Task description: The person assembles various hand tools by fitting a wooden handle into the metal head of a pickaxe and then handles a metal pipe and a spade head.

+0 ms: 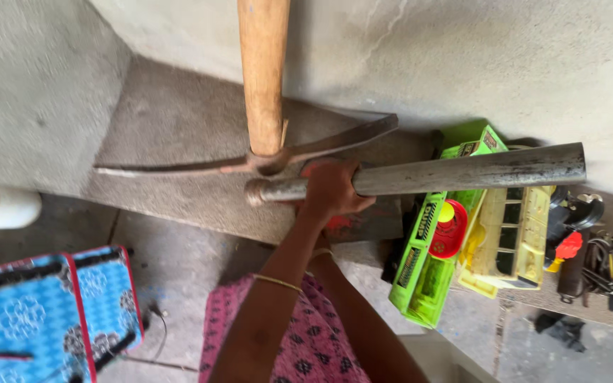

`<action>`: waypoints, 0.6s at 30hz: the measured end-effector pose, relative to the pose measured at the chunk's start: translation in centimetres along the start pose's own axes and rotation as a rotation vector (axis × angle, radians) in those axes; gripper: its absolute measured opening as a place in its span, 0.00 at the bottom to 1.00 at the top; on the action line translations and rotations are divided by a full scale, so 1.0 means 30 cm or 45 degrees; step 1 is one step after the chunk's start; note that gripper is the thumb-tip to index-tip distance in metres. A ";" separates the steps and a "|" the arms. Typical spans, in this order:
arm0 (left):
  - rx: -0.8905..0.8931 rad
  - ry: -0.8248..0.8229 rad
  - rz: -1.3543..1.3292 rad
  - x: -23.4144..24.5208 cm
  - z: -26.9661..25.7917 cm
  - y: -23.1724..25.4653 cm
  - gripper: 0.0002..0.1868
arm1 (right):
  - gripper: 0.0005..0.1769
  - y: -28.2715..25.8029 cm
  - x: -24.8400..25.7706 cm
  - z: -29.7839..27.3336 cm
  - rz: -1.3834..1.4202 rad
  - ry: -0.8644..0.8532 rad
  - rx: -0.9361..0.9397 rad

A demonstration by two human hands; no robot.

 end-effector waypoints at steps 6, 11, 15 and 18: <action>0.043 -0.025 -0.042 0.015 0.002 0.016 0.26 | 0.46 0.102 0.031 0.014 -0.074 0.006 -0.240; 0.042 -0.049 0.020 0.021 0.010 0.025 0.29 | 0.47 0.329 0.129 -0.075 -0.175 0.092 -0.738; 0.000 -0.087 -0.033 0.004 0.009 0.004 0.29 | 0.48 0.208 0.098 -0.017 -0.136 0.015 -0.485; 0.025 -0.096 -0.027 -0.006 0.006 -0.007 0.29 | 0.49 0.048 0.045 -0.004 -0.060 -0.147 -0.110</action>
Point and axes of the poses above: each hand's wrist, its own z-axis towards the middle knuckle, its own x-axis out of the back of the hand, y = z × x, the point moved 1 cm from there along z, towards the middle knuckle, and after that the axes turned 1 degree about y, right-handed, at the moved point
